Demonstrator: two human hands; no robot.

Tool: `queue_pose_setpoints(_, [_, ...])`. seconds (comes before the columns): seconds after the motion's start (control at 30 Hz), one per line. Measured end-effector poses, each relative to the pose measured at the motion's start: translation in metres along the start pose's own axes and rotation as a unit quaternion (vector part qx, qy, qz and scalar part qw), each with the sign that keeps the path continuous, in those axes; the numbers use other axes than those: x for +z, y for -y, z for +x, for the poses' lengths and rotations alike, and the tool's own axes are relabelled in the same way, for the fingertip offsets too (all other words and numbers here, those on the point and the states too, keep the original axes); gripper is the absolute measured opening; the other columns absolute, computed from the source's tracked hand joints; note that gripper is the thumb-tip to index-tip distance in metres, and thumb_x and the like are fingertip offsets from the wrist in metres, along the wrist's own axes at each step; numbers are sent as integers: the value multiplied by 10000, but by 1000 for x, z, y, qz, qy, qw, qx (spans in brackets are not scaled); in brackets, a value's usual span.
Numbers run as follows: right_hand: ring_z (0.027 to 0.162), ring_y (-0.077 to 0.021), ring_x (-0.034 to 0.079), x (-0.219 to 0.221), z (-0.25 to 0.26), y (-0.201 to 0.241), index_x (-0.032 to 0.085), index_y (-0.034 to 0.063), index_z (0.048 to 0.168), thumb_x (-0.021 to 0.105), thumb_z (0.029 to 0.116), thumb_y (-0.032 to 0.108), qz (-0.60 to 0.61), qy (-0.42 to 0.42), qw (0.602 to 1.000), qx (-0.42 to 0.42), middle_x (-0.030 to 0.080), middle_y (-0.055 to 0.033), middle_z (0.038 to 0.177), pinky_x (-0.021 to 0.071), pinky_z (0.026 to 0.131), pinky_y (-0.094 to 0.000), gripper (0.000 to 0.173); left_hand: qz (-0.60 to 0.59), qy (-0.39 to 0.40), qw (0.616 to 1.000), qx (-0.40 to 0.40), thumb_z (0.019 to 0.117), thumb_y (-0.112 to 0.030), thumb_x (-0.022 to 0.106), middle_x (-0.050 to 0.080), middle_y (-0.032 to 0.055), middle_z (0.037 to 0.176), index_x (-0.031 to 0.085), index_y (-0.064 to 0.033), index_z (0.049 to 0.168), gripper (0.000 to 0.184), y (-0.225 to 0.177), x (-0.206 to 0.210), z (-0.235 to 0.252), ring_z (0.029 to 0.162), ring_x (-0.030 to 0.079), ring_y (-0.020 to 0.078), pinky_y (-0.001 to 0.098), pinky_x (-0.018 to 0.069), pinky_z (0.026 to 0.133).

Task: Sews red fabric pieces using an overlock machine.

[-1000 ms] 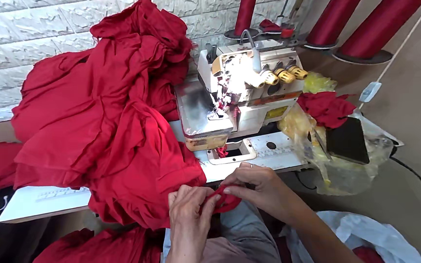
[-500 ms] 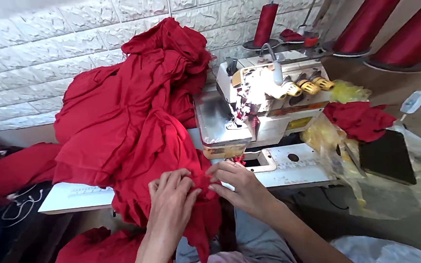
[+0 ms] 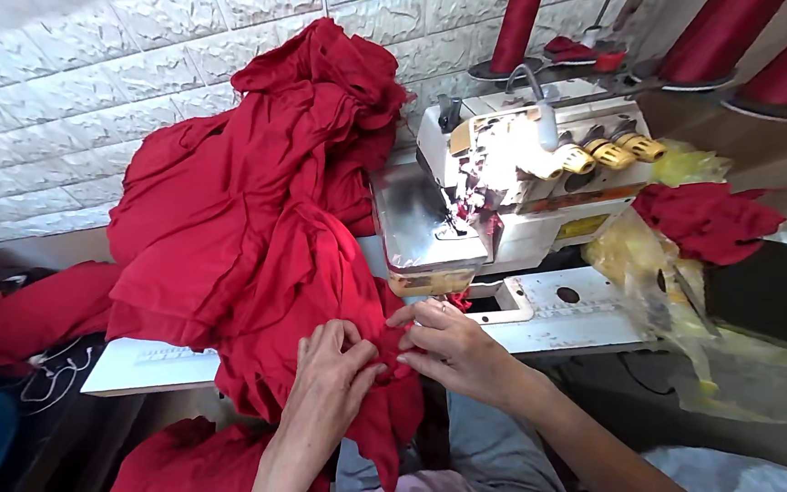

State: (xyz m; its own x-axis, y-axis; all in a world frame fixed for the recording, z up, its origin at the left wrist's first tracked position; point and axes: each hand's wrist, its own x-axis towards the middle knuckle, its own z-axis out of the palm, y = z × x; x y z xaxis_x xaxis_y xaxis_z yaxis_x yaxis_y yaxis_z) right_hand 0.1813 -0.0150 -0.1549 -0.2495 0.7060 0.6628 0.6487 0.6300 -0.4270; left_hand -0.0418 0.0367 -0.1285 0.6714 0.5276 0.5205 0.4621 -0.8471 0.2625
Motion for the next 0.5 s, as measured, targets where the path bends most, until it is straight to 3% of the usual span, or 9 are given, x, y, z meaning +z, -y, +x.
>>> queue_pose_setpoints(0.23, [1198, -194, 635, -4, 9, -4, 709, 73, 908, 631, 991, 206, 52, 51, 997, -22, 704, -71, 1267, 450, 1016, -439, 175, -18, 4, 998, 58, 967, -311, 647, 718, 21, 1026, 732, -141, 931, 194, 5, -5, 0, 980, 641, 171, 406, 408, 902])
queue_pose_setpoints(0.4, [1039, -168, 641, -11, 13, -3, 718, 65, 934, 653, 981, 240, 126, 76, 989, -1, 716, -75, 1091, 453, 933, -394, 192, -49, -13, 997, 60, 994, -298, 631, 717, 32, 1031, 715, -118, 939, 207, 6, -9, -2, 988, 642, 150, 372, 416, 913])
queue_pose_setpoints(0.5, [981, -148, 635, -11, 10, -1, 723, 59, 938, 668, 975, 231, 142, 71, 987, 23, 699, -73, 1003, 467, 889, -351, 184, -26, -4, 999, 29, 982, -311, 629, 729, 16, 984, 705, -119, 954, 208, 10, -10, -5, 920, 657, 147, 416, 400, 870])
